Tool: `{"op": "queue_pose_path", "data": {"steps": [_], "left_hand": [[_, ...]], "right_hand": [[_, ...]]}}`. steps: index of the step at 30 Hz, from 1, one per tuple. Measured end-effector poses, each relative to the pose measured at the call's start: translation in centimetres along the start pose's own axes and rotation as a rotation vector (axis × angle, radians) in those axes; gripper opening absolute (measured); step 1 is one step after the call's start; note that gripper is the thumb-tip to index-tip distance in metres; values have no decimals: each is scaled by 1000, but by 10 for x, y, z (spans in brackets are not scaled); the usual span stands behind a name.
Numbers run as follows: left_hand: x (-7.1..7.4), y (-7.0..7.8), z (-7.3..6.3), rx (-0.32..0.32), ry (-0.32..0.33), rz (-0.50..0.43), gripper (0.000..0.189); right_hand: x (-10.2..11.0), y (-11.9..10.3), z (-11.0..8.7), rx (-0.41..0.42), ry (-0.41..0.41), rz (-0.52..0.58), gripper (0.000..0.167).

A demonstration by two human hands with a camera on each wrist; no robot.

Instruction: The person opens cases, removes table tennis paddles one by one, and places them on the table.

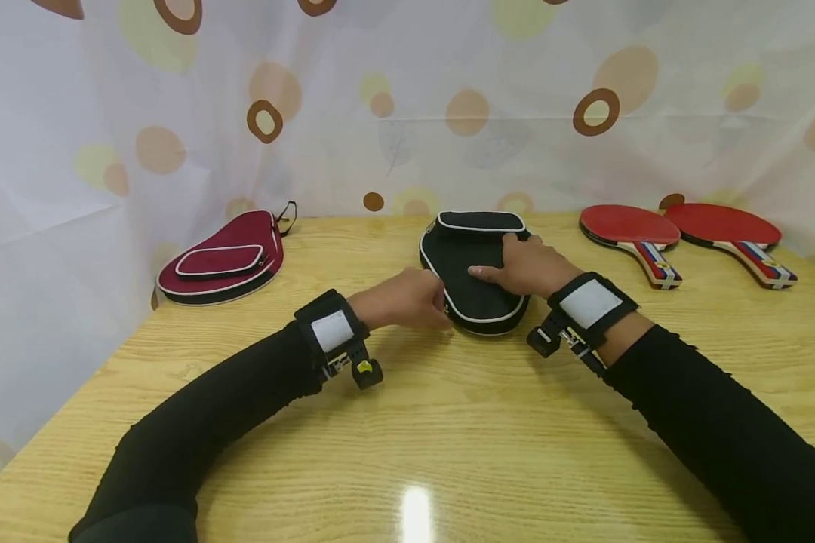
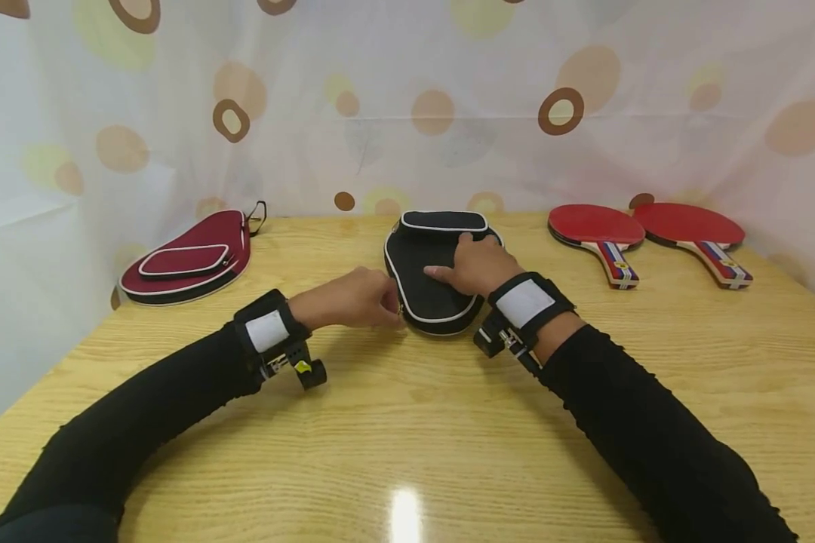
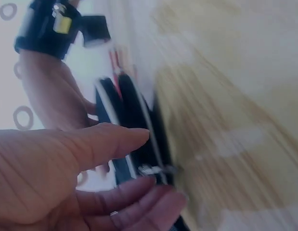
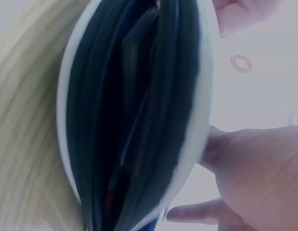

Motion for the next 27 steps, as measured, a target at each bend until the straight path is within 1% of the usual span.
{"op": "queue_pose_path", "data": {"steps": [2, 5, 8, 10, 12, 15, 19, 22, 25, 27], "left_hand": [[1, 5, -3, 13, -2, 13, 27], [0, 15, -5, 24, 5, 27, 51], [-3, 25, -4, 11, 12, 52, 71], [-6, 30, -2, 7, 2, 57, 78], [-8, 33, -1, 7, -4, 58, 82], [-8, 36, 0, 20, 12, 28, 85], [1, 35, -3, 24, 94, -60, 89], [9, 34, -6, 1, 185, -143, 89], [16, 32, -10, -1, 273, -204, 91], [21, 30, -13, 8, 321, -241, 90]], "right_hand": [[1, 6, -1, -17, 18, 27, 90], [1, 10, -1, -3, 31, 75, 88], [2, 12, 1, -3, 46, 114, 87], [6, 12, 1, -17, 71, 141, 88], [11, 10, -1, -30, 102, 167, 89], [23, 6, -5, -23, 162, 228, 90], [40, -7, -13, 8, 273, 342, 88], [50, -21, -20, 17, 352, 476, 87], [53, -34, -23, 36, 375, 582, 86], [52, -42, -22, 61, 360, 601, 83]]}}
Point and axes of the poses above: each hand's wrist, its own z-axis towards the middle knuckle, its own x-axis out of the back of the hand, y = z × x, the point moved 5 cm from there along z, towards the middle knuckle, and after that the axes turned 5 degrees about -y, right-handed, at the moved point
